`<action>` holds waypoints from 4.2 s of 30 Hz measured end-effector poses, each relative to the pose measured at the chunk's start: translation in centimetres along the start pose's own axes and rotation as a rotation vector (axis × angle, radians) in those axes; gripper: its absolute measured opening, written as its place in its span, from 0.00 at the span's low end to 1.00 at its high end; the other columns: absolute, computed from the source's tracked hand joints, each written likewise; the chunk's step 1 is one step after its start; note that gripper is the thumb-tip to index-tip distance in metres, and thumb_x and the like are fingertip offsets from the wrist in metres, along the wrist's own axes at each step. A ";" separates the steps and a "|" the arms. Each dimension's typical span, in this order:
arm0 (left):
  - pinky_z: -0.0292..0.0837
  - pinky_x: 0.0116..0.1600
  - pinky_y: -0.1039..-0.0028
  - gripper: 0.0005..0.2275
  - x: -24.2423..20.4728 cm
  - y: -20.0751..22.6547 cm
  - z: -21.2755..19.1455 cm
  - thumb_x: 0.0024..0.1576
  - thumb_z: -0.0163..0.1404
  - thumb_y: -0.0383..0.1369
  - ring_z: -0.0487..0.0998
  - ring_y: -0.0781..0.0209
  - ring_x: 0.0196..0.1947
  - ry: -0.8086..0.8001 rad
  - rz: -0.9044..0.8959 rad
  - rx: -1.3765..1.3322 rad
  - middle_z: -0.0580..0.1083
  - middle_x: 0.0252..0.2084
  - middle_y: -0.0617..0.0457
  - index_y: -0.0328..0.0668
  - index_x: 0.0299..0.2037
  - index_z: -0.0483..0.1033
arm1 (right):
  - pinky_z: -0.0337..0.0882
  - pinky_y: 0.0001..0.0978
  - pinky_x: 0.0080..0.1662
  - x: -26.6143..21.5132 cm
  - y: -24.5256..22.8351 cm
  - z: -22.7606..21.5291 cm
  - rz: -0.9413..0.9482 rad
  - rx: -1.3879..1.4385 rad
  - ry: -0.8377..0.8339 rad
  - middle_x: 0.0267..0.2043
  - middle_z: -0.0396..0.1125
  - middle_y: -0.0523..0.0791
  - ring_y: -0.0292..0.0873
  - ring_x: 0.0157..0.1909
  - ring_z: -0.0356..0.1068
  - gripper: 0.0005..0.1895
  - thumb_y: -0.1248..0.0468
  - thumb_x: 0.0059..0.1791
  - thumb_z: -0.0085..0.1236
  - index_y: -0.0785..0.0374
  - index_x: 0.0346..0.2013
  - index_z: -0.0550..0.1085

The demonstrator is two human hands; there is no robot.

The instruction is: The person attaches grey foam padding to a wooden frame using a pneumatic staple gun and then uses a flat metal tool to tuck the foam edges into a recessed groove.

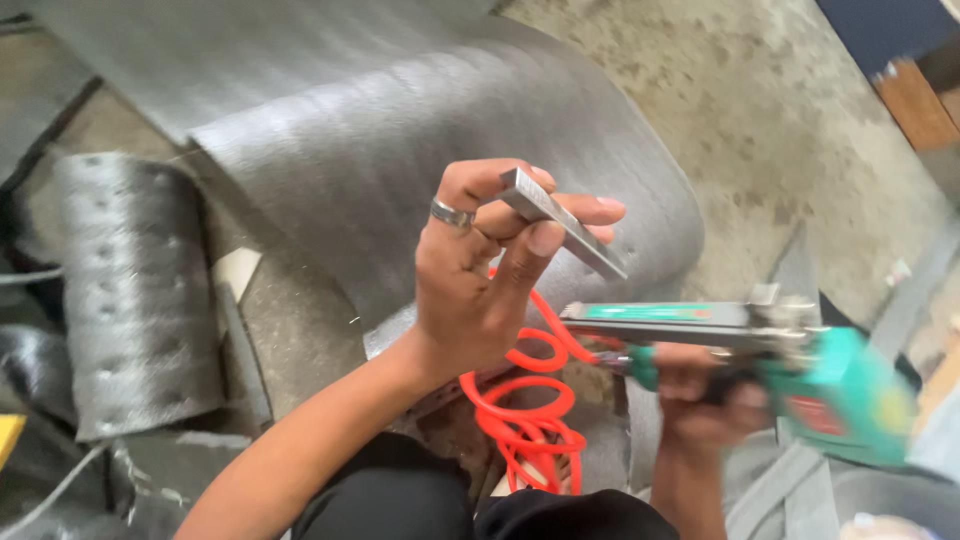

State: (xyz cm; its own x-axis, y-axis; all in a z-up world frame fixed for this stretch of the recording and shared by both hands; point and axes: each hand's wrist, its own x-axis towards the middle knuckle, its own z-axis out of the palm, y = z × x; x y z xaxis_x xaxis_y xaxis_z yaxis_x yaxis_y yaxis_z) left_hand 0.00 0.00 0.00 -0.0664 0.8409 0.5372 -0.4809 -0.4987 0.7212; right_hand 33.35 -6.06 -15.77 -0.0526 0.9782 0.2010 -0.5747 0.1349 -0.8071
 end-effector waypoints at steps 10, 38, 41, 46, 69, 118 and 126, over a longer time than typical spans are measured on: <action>0.85 0.55 0.68 0.09 -0.9 0.3 0.2 0.75 0.44 0.26 0.84 0.54 0.49 -0.090 -0.035 -0.028 0.77 0.53 0.38 0.34 0.59 0.58 | 0.63 0.40 0.46 -0.3 0.0 3.5 -0.021 -0.126 -0.167 0.24 0.63 0.47 0.44 0.30 0.61 0.26 0.45 0.59 0.53 0.64 0.29 0.72; 0.74 0.43 0.59 0.27 -2.2 -2.0 -1.5 0.63 0.50 0.48 0.81 0.44 0.35 -0.862 -0.476 0.718 0.82 0.38 0.42 0.51 0.71 0.64 | 0.69 0.35 0.33 6.2 -6.6 8.7 -0.152 0.394 -0.034 0.23 0.65 0.46 0.40 0.22 0.66 0.29 0.42 0.55 0.43 0.63 0.54 0.75; 0.74 0.58 0.67 0.21 -2.8 -4.3 -1.2 0.70 0.48 0.47 0.79 0.51 0.52 -0.558 -0.227 0.394 0.78 0.54 0.46 0.52 0.69 0.65 | 0.68 0.34 0.33 5.9 -6.1 9.1 -0.135 0.363 -0.037 0.22 0.63 0.44 0.39 0.21 0.65 0.27 0.43 0.55 0.45 0.61 0.55 0.74; 0.72 0.62 0.66 0.19 -4.5 -6.5 -0.2 0.72 0.42 0.45 0.78 0.51 0.57 -0.484 -0.339 0.252 0.77 0.57 0.46 0.49 0.69 0.66 | 0.67 0.31 0.32 3.5 -5.8 10.8 -0.112 0.250 -0.021 0.21 0.61 0.42 0.36 0.19 0.63 0.25 0.44 0.56 0.48 0.58 0.56 0.73; 0.45 0.75 0.57 0.27 -14.7 -17.9 -11.9 0.67 0.32 0.48 0.49 0.48 0.77 -0.672 -0.616 0.929 0.53 0.77 0.50 0.50 0.75 0.54 | 0.60 0.28 0.22 3.5 2.9 3.9 0.678 -1.120 0.178 0.20 0.63 0.40 0.32 0.18 0.60 0.12 0.62 0.51 0.62 0.68 0.29 0.74; 0.69 0.57 0.70 0.22 -31.5 -14.3 -21.2 0.66 0.44 0.45 0.77 0.57 0.50 0.731 -0.805 0.739 0.79 0.49 0.44 0.28 0.52 0.78 | 0.71 0.39 0.33 -3.8 1.0 3.9 0.844 -1.570 -0.113 0.21 0.73 0.52 0.41 0.25 0.71 0.13 0.61 0.44 0.65 0.71 0.34 0.78; 0.70 0.50 0.72 0.22 -29.6 -15.7 -19.9 0.68 0.43 0.50 0.72 0.65 0.41 0.786 -0.963 0.151 0.74 0.42 0.53 0.33 0.45 0.76 | 0.67 0.39 0.29 -3.4 4.1 2.1 0.642 -1.643 -0.102 0.20 0.68 0.53 0.40 0.22 0.66 0.12 0.63 0.42 0.66 0.72 0.28 0.76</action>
State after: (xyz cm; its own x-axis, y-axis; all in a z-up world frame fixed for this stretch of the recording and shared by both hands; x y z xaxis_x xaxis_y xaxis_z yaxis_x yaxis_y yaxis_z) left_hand -7.88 -12.89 -35.95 -0.2720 0.7487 -0.6045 -0.5224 0.4126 0.7462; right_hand 29.43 -9.17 -18.63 -0.0026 0.9315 -0.3636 0.8904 -0.1633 -0.4248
